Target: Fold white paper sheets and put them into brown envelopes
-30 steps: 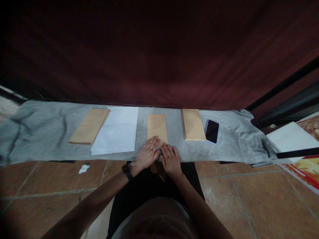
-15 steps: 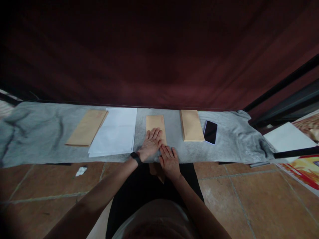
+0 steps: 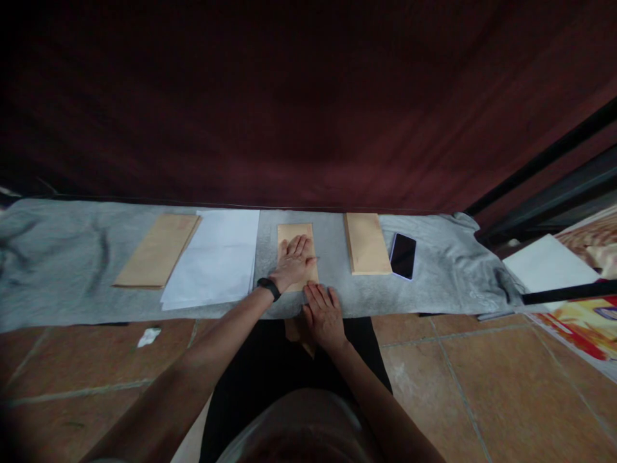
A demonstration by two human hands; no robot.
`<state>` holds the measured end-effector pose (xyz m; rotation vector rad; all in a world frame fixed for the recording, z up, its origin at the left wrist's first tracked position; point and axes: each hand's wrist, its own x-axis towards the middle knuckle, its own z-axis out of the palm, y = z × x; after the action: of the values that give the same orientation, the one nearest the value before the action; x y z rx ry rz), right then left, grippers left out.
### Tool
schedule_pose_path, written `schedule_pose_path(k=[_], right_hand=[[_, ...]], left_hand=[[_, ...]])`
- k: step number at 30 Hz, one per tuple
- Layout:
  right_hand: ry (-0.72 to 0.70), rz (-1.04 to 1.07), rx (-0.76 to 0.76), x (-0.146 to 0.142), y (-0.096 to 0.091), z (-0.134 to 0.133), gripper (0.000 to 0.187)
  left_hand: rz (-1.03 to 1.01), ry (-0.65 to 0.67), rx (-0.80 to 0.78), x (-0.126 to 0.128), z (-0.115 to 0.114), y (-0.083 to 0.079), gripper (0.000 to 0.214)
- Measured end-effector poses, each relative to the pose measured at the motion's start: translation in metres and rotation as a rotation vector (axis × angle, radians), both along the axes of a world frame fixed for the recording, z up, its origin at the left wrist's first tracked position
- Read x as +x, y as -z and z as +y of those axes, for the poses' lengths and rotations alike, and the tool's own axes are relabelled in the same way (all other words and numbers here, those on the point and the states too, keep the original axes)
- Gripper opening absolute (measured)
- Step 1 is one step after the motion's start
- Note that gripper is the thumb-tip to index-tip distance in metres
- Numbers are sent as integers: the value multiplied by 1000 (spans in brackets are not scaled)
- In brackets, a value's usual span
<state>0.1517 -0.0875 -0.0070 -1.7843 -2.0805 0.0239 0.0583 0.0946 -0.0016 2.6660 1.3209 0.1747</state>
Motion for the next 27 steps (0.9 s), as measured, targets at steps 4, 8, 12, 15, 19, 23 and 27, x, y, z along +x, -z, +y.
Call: schedule_pose_path(k=[4,8,12,15,19,23,27], right_hand=[[7,9,-6,-1,-2,0,49],[12,7,-8,0,0,0,50],[10,3,-11,0,0,1,50],[7,8,-15,0,-1,1,50],[12,5,-16,0,-2,1,49],[7,0,-11,0,-1,1,50],[6,6,-13,0,-1,1,51]], left_hand=[[6,-16,-13,5,7,-4,67],[-4,-27,-25,8,13,-6,68],[-13,-26,-28,9,22,-5,68],[-20,-24,-18,10,26,-2,69],[-18,-28,3,10,31,0,69],[1,-38,-15,9,37,-3,70],[-4,-45,-38,8,40,-7,69]])
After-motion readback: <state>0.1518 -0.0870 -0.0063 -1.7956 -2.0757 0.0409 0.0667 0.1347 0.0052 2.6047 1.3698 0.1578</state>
